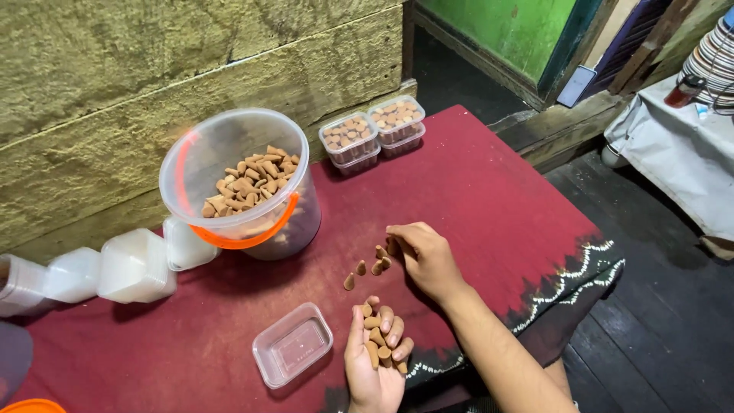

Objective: Packaging incense cones by picking them from a large bucket and placing them into small plastic containers for retail.

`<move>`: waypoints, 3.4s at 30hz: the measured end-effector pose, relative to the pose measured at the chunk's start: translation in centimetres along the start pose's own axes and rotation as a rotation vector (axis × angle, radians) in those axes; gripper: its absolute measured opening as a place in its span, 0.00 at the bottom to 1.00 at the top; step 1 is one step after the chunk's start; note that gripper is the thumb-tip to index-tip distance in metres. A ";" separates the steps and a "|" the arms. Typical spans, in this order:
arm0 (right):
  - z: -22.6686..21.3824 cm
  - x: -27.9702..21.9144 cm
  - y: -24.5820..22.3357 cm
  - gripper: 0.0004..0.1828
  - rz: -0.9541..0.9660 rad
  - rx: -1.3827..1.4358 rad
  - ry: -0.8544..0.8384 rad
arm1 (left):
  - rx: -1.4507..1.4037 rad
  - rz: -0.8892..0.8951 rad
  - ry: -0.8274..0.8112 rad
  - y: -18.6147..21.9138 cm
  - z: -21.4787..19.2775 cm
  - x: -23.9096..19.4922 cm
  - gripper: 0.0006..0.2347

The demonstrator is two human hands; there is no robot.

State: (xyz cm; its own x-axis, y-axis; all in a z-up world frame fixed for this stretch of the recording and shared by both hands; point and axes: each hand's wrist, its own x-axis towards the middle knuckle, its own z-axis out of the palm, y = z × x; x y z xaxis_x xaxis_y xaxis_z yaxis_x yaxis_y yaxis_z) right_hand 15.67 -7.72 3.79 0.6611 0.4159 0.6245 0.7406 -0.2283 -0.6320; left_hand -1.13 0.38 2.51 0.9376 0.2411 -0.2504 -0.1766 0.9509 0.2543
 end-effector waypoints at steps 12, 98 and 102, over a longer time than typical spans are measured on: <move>0.1 0.0 0.3 0.17 -0.009 -0.072 0.004 | 0.031 0.037 0.013 -0.2 0.8 -0.3 0.13; 5.2 5.9 -11.0 0.12 -0.333 -0.144 -0.369 | 2.137 0.158 -0.227 22.9 5.2 5.6 0.19; 8.2 6.6 -10.4 0.17 -0.316 -0.365 -0.428 | 2.117 0.347 -0.317 23.1 1.4 7.0 0.11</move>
State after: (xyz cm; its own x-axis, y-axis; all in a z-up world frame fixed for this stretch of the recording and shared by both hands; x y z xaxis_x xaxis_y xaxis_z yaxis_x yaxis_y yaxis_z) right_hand 11.36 4.65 10.72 0.3537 0.8092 0.4692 0.9349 -0.2907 -0.2035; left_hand 1.80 23.73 7.95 0.9940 0.0667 0.0862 -0.0089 -0.7384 0.6743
